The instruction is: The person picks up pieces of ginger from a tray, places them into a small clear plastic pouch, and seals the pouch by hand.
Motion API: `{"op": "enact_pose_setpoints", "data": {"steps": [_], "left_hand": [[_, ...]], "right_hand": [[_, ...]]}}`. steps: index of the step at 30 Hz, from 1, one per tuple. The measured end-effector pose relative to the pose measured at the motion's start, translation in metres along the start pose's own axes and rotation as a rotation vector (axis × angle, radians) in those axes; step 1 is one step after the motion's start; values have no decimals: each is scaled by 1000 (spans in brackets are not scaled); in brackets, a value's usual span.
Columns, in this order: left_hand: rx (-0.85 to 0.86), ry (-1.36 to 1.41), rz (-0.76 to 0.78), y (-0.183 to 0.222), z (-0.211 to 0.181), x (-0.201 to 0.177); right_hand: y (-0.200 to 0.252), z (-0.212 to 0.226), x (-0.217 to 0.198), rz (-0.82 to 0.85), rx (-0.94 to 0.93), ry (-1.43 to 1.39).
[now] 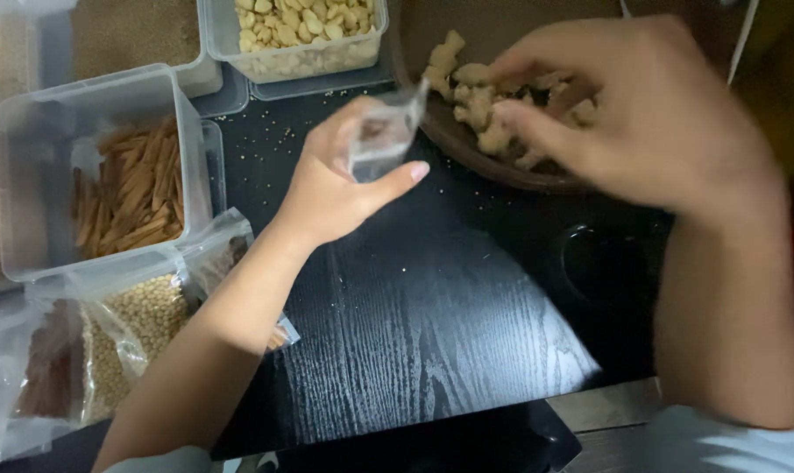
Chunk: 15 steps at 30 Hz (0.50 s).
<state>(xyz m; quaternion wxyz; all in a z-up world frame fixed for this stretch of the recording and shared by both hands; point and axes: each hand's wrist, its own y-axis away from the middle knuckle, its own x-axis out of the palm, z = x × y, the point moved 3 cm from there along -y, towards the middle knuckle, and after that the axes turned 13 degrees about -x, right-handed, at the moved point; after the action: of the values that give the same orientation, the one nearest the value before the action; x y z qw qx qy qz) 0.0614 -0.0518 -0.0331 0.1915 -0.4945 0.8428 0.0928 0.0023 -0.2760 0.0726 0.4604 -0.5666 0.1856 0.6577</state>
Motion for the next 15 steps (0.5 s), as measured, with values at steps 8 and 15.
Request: {"op": "enact_pose_setpoints", "data": {"steps": [8, 15], "left_hand": [[145, 247, 99, 10, -5, 0], [112, 155, -21, 6, -3, 1]], "right_hand": [[-11, -37, 44, 163, -10, 12], [-15, 35, 30, -233, -691, -115]]}}
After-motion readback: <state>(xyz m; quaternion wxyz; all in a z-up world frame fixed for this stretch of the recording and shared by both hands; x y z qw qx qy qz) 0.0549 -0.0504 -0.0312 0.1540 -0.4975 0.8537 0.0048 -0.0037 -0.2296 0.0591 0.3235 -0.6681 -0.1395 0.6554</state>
